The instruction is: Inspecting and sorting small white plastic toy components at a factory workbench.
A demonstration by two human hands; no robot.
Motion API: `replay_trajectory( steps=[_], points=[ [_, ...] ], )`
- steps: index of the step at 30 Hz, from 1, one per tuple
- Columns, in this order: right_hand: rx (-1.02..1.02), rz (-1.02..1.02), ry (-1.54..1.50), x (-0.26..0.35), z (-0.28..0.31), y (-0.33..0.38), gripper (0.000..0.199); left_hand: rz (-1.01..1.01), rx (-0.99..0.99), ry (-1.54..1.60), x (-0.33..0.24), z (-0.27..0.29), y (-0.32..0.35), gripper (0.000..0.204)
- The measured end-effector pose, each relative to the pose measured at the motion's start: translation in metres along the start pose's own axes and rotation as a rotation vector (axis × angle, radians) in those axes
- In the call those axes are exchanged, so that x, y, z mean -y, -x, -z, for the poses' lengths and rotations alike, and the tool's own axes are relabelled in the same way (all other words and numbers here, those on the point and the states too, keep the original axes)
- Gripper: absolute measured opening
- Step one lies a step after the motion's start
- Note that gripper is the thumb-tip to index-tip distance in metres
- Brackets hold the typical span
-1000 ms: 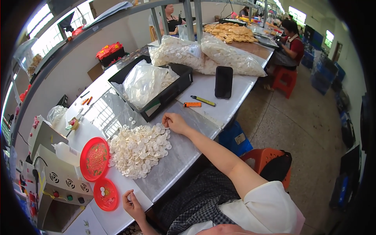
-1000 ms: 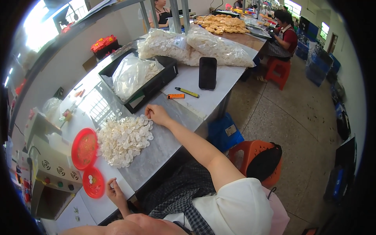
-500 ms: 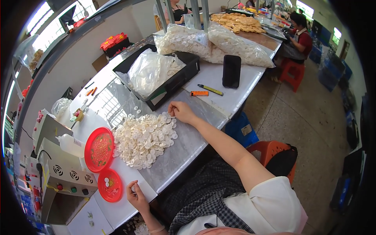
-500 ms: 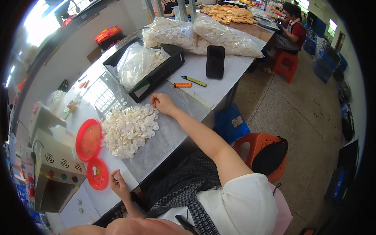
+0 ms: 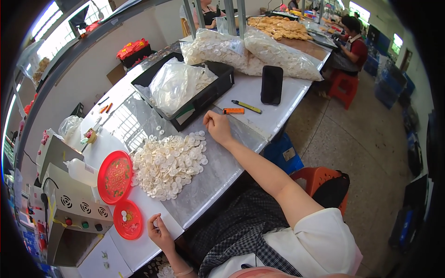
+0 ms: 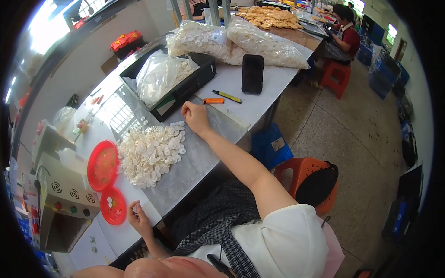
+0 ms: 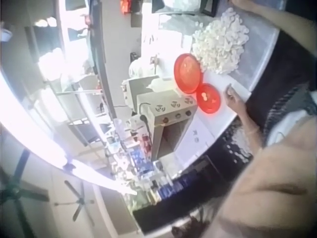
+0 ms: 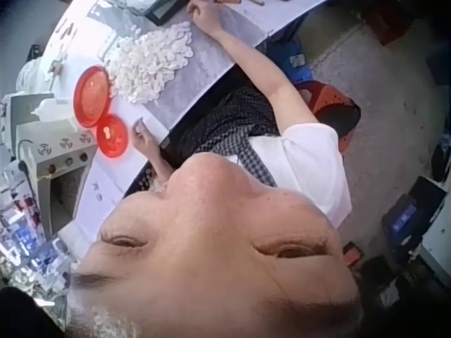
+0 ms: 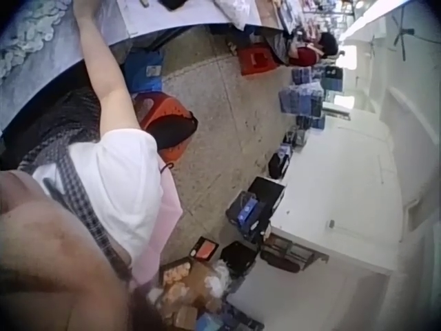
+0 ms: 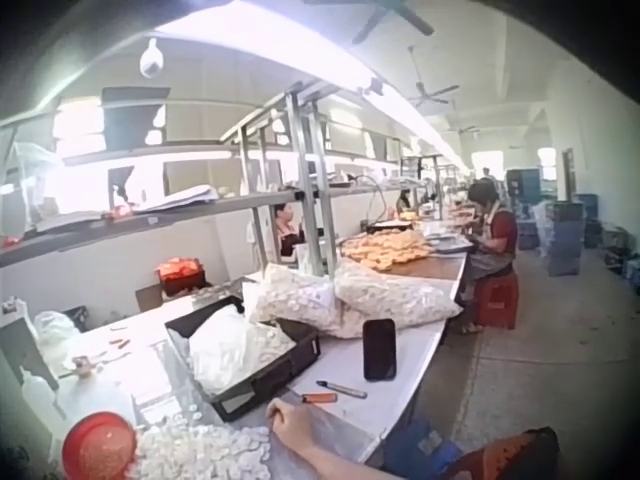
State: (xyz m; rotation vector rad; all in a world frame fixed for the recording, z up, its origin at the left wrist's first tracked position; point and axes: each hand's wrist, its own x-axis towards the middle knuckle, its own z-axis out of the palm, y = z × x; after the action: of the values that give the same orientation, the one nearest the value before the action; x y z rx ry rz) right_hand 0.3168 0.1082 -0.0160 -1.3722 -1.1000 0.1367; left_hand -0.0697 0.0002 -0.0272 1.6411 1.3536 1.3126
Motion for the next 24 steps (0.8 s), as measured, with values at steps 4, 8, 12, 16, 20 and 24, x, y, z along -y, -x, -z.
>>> replay_trajectory(
  steps=[4, 8, 12, 16, 20, 24],
  points=[
    [-0.075, 0.019, 0.028, -0.006, 0.004, -0.002, 0.018, -0.007, 0.010, -0.003, -0.003, -0.002, 0.000, 0.013],
    [-0.069, 0.034, 0.044, -0.004, 0.004, -0.002, 0.018, 0.032, 0.026, -0.004, -0.006, 0.000, 0.001, 0.013],
    [-0.033, 0.031, 0.048, 0.000, 0.004, 0.000, 0.017, -0.011, 0.006, -0.009, 0.001, 0.000, 0.001, 0.013],
    [-0.043, 0.063, 0.082, -0.004, 0.005, -0.001, 0.017, -0.065, 0.000, -0.003, 0.007, 0.000, -0.001, 0.012],
    [-0.007, -0.041, 0.032, -0.008, 0.001, 0.000, 0.018, -0.108, -0.016, 0.009, 0.016, -0.002, -0.003, 0.012],
    [0.149, -0.077, 0.126, -0.018, 0.001, 0.001, 0.017, -0.112, -0.031, -0.025, 0.005, -0.004, -0.002, 0.012]
  ],
)
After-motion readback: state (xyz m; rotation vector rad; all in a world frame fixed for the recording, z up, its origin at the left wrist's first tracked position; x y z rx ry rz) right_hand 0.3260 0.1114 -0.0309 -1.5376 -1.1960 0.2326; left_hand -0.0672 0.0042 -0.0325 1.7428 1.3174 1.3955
